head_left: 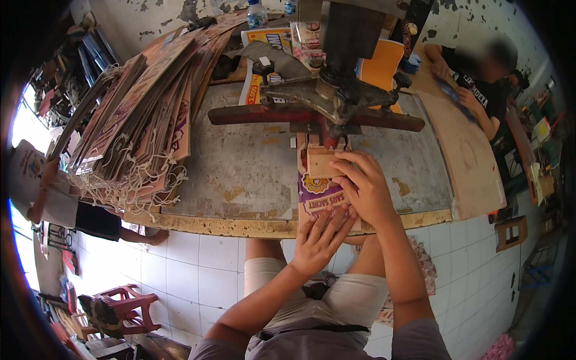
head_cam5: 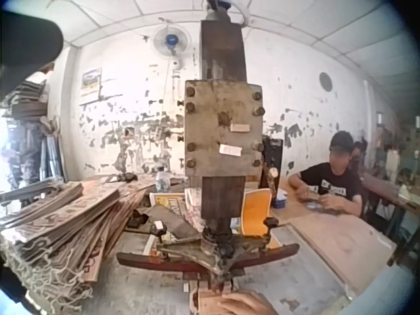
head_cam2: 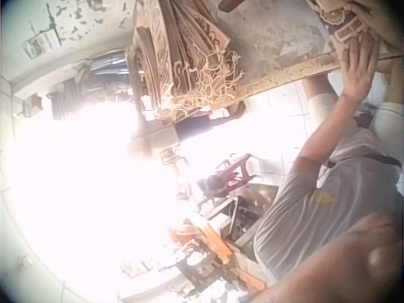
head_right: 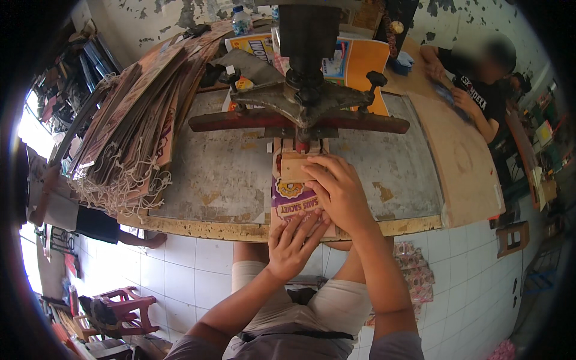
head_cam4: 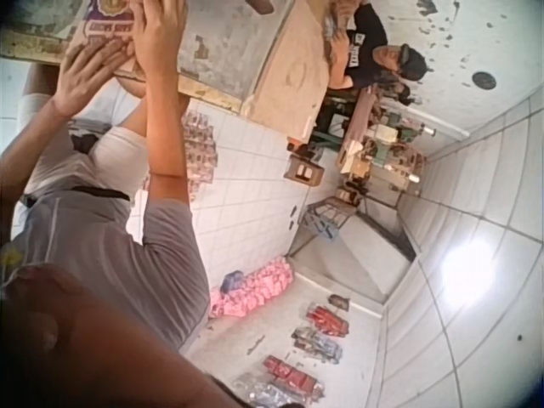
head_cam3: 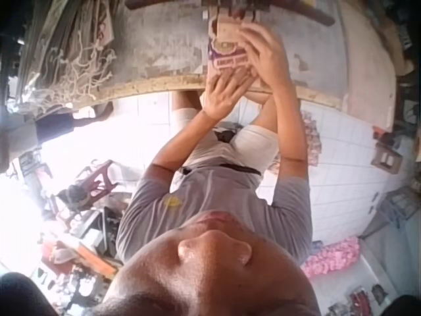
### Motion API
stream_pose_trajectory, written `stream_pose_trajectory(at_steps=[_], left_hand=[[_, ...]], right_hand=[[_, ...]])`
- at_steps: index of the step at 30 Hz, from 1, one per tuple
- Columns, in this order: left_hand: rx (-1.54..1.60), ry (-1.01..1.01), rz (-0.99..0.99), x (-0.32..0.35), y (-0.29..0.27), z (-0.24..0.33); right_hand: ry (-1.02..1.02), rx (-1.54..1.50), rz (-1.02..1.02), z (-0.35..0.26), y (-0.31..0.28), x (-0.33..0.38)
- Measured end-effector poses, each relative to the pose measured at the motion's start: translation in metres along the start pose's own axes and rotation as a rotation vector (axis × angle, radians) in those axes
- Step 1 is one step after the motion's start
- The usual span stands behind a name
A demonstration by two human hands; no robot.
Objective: The person positions and aligns printed paper sheets on a press and uses a wooden block and a mechanical lever to crease or stamp the material.
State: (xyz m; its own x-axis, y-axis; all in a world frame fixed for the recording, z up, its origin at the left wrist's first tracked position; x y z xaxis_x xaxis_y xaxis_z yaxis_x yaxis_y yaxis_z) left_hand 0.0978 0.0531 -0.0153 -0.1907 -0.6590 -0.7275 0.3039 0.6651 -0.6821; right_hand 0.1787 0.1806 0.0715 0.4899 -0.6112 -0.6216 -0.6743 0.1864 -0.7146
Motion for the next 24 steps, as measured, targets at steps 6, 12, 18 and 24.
stream_pose_trajectory(at_steps=[6, 12, 18, 24], left_hand=[[0.003, 0.001, -0.011, 0.002, 0.001, 0.0], [-0.004, 0.005, -0.045, 0.001, 0.001, 0.001], [0.063, -0.049, -0.082, -0.004, -0.004, -0.002], [0.304, -0.105, -0.258, -0.033, -0.029, -0.001]], right_hand=[[0.015, -0.009, 0.0, 0.003, 0.002, 0.002], [0.049, -0.032, 0.014, 0.003, -0.009, 0.003], [0.288, -0.019, -0.058, 0.063, -0.02, 0.003], [0.152, 0.024, -0.265, 0.086, 0.003, -0.002]])
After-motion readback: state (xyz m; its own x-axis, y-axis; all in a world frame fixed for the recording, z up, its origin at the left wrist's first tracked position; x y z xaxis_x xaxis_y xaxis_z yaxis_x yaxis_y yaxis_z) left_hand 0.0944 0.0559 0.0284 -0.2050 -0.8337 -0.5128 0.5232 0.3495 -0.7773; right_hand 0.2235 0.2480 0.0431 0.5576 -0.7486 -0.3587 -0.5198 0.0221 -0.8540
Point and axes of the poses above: each hand's wrist, its own x-axis away from the middle knuckle, its own y-axis out of the palm, z = x × y, the point moved 8 cm from there along -x, towards the middle knuckle, and after that the axes turned 6 degrees about x, right-handed, at the moved point
